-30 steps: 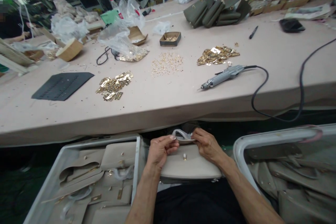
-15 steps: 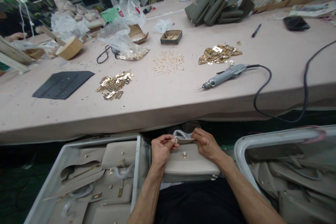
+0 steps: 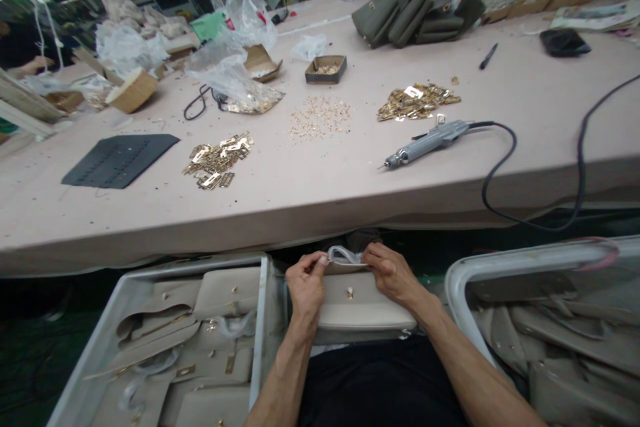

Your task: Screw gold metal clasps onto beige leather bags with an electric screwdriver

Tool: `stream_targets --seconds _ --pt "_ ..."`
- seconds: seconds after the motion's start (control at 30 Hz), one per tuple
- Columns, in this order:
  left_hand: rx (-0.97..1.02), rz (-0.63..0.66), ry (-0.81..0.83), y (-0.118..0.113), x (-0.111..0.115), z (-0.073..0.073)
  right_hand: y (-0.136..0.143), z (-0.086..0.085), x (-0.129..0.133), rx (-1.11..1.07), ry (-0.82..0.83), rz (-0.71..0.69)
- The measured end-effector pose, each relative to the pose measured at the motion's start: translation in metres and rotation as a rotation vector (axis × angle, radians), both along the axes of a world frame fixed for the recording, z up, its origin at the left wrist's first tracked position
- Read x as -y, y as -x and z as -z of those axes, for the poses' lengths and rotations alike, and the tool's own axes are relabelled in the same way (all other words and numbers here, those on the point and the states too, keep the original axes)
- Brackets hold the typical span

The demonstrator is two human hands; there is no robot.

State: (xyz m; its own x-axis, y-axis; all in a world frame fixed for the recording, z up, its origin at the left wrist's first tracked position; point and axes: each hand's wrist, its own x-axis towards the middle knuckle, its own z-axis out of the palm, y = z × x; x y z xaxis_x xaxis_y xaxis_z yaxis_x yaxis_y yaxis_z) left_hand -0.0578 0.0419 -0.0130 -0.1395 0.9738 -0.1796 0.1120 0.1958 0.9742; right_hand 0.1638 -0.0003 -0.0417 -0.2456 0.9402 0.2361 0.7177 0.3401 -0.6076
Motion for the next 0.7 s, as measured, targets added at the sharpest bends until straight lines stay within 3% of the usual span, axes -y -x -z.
stream_targets --seconds 0.13,0.2,0.27,0.37,0.47,0.6,0.7 --pt "-0.030 -0.305 -0.074 0.028 -0.016 -0.005 0.002 0.002 0.000 -0.021 0.006 -0.002" --pt "-0.102 -0.371 -0.115 0.045 -0.024 -0.012 0.001 0.004 0.000 -0.037 0.022 0.004" --pt "-0.283 -0.354 -0.148 0.054 -0.029 -0.019 0.000 0.006 0.000 -0.058 0.033 0.004" --pt "-0.497 -0.149 -0.101 0.049 -0.027 -0.024 0.000 0.004 -0.001 -0.084 0.020 -0.011" --pt "-0.502 0.093 -0.104 0.030 -0.022 -0.025 0.002 0.002 0.000 -0.104 -0.018 -0.020" --pt "-0.654 0.543 -0.090 0.010 -0.014 -0.024 0.003 0.007 0.004 -0.130 -0.031 0.005" --pt "-0.737 0.686 -0.037 0.008 -0.004 -0.020 -0.001 0.012 0.006 -0.133 0.066 0.058"
